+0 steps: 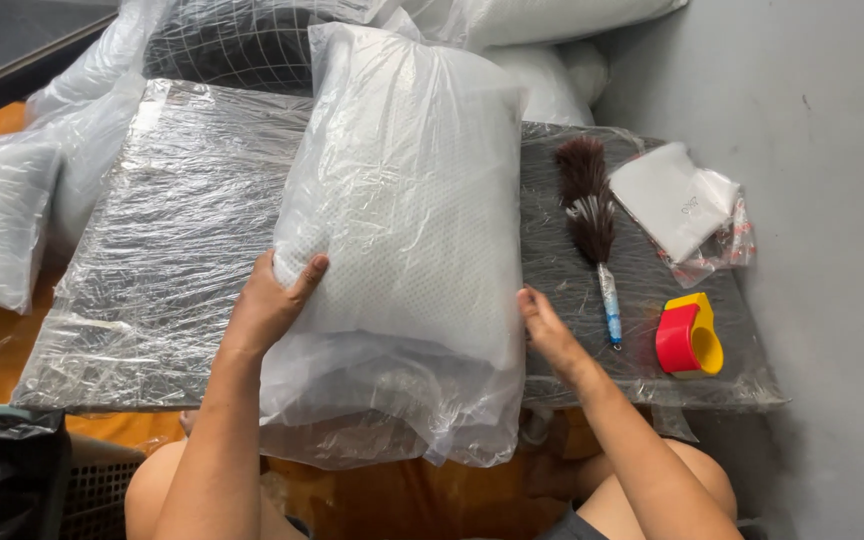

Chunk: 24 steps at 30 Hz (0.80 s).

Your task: Cleaning a pillow with a duster, placing it in a plastic bag, and using a vacuum hose to compress it.

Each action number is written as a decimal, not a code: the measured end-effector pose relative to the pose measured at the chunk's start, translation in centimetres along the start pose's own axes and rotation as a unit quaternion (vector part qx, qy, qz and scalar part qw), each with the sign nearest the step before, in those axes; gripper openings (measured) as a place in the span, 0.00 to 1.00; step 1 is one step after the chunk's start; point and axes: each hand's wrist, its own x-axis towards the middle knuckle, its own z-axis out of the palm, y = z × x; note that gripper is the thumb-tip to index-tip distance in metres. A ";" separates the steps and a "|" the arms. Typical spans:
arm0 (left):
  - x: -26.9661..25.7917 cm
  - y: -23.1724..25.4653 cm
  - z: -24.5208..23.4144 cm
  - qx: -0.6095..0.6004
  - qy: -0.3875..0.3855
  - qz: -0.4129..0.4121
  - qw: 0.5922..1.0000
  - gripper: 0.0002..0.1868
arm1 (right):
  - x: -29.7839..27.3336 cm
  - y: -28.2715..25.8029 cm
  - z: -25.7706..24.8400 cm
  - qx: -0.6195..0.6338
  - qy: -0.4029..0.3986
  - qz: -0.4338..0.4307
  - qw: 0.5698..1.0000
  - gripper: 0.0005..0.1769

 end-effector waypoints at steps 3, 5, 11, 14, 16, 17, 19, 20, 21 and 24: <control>-1.4 1.5 0.7 -0.028 0.027 0.000 0.999 0.54 | 4.5 6.0 2.0 0.084 -0.001 0.019 0.996 0.42; -0.7 1.1 1.6 -0.042 0.048 -0.001 0.998 0.52 | 2.2 2.1 2.9 0.114 0.007 0.040 0.993 0.41; 0.0 1.2 3.6 -0.136 0.128 0.025 0.982 0.40 | -2.5 -6.2 3.8 0.152 0.061 -0.036 0.986 0.24; -2.3 4.1 3.6 -0.234 0.152 0.069 0.958 0.29 | -2.2 -6.0 2.5 0.123 0.101 -0.097 0.983 0.20; -2.7 4.7 3.8 -0.293 0.152 0.093 0.939 0.24 | -2.4 -6.1 1.8 0.099 0.122 -0.118 0.981 0.20; -2.0 4.3 4.0 -0.258 0.130 0.094 0.953 0.28 | -2.8 -6.7 1.7 0.138 0.137 -0.087 0.977 0.20; -0.6 2.8 5.0 -0.226 0.110 0.092 0.964 0.31 | -2.9 -6.0 1.4 0.173 0.149 -0.055 0.972 0.20; 0.3 2.0 5.7 -0.159 0.094 0.057 0.981 0.36 | -2.3 -4.9 1.2 0.188 0.148 -0.020 0.971 0.22; 1.2 1.3 6.4 -0.091 0.079 0.022 0.992 0.42 | -1.8 -3.7 1.0 0.203 0.146 0.014 0.968 0.26; -1.3 3.0 6.2 -0.072 0.092 0.026 0.993 0.44 | -1.8 -2.4 0.4 0.242 0.149 0.034 0.958 0.30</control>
